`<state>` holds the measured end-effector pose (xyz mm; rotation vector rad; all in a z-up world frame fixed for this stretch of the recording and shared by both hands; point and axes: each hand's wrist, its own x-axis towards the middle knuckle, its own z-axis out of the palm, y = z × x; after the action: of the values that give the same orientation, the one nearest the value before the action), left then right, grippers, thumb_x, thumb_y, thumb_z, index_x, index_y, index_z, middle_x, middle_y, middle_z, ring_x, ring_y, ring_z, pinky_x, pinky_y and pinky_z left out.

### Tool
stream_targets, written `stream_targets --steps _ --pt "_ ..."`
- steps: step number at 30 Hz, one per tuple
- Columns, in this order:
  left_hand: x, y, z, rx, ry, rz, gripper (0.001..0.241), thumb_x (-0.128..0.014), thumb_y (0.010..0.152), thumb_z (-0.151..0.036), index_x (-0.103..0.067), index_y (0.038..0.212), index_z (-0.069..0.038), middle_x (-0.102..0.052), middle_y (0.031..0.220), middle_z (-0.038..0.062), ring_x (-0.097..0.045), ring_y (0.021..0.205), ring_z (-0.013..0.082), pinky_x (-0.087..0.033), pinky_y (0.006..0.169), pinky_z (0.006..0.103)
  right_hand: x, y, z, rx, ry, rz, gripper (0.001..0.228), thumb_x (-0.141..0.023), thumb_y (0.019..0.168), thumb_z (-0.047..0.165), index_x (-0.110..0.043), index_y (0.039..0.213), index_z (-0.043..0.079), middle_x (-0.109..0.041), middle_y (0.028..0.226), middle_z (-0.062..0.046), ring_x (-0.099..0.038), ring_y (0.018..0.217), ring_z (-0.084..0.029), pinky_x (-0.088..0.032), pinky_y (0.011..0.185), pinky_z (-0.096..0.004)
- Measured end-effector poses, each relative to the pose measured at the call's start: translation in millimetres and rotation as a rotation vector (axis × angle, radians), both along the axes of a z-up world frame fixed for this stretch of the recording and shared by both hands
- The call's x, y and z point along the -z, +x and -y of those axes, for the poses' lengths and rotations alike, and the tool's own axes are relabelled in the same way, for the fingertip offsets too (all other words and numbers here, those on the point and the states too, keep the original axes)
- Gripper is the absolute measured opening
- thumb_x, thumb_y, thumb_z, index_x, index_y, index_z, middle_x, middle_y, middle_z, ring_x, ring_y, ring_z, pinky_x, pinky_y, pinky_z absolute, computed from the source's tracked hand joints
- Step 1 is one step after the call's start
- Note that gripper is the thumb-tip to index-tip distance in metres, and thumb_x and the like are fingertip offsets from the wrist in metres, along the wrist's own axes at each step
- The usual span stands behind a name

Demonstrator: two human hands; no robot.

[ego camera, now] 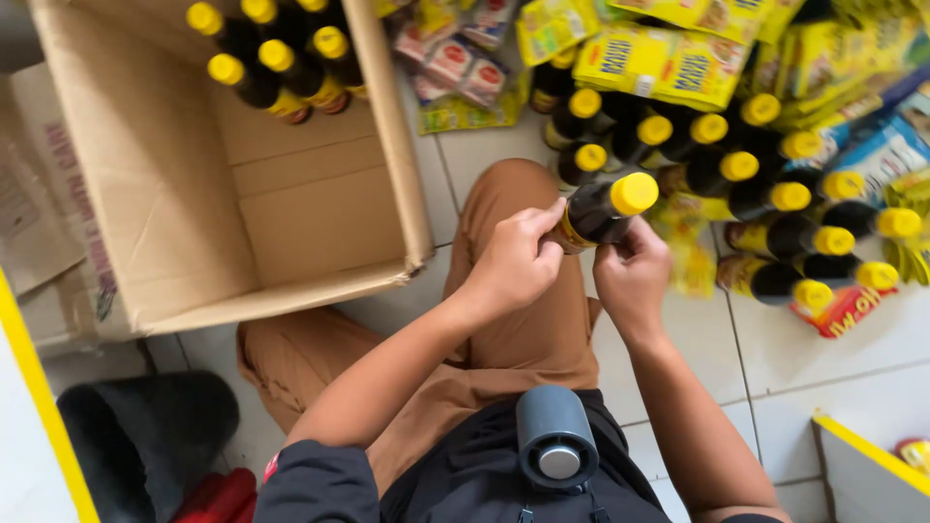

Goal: Packing sauce bottles and seasoning sachets from the floor into cardboard boxes in a grocery store.

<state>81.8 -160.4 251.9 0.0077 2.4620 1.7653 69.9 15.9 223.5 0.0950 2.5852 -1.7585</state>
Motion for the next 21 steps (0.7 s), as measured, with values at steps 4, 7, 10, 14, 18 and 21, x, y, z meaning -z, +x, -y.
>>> stream_targets --steps 4,7,10,14,18,21 --pt "-52 12 57 -0.137 0.09 -0.101 0.05 -0.055 0.09 0.001 -0.058 0.14 0.003 -0.068 0.113 0.02 -0.069 0.102 0.0287 -0.054 0.092 0.0328 -63 -15 64 -0.134 -0.077 -0.069 0.006 -0.058 0.097 -0.007 -0.063 0.098 -0.004 -0.062 0.084 0.005 -0.056 0.08 0.001 -0.046 0.067 -0.019" --pt "-70 20 106 -0.247 0.187 -0.127 0.05 -0.055 0.094 0.004 -0.057 0.143 -0.001 -0.066 0.118 0.014 -0.068 0.104 0.019 -0.054 0.092 0.0256 -68 -28 109 -0.207 -0.003 -0.082 0.005 -0.061 0.099 -0.007 -0.061 0.095 -0.004 -0.058 0.079 0.002 -0.05 0.073 0.0 -0.041 0.063 -0.021" --pt "-69 26 160 -0.372 0.176 -0.14 0.047 -0.057 0.098 0.004 -0.06 0.145 -0.004 -0.066 0.118 0.01 -0.065 0.103 0.0139 -0.052 0.091 0.0229 -80 -41 174 -0.325 -0.011 -0.14 0.006 -0.06 0.096 -0.009 -0.063 0.099 -0.004 -0.059 0.081 0.001 -0.049 0.075 -0.001 -0.042 0.067 -0.021" --pt "-42 28 243 -0.512 0.189 -0.148 0.047 -0.059 0.099 0.004 -0.06 0.145 -0.006 -0.064 0.117 0.008 -0.063 0.104 0.0125 -0.051 0.091 0.0227 -75 -54 275 -0.465 -0.088 -0.204 0.023 -0.055 0.089 -0.011 -0.067 0.107 -0.003 -0.067 0.089 -0.001 -0.058 0.086 -0.002 -0.05 0.073 -0.021" --pt "17 19 327 -0.668 0.368 -0.117 0.043 -0.06 0.099 0.002 -0.063 0.142 -0.003 -0.063 0.116 0.006 -0.064 0.106 0.0145 -0.053 0.094 0.0253 -36 -61 371 -0.524 -0.064 -0.143 0.028 -0.055 0.085 -0.01 -0.066 0.11 -0.002 -0.071 0.089 -0.009 -0.064 0.086 -0.01 -0.053 0.076 -0.026" --pt "50 3 381 -0.805 0.698 -0.052 0.037 -0.059 0.101 -0.006 -0.063 0.137 0.0 -0.064 0.118 0.004 -0.066 0.107 0.0154 -0.057 0.095 0.0297 3 -64 435 -0.546 -0.08 -0.136 0.031 -0.057 0.085 -0.008 -0.064 0.114 -0.002 -0.074 0.096 -0.015 -0.071 0.093 -0.019 -0.056 0.082 -0.032"
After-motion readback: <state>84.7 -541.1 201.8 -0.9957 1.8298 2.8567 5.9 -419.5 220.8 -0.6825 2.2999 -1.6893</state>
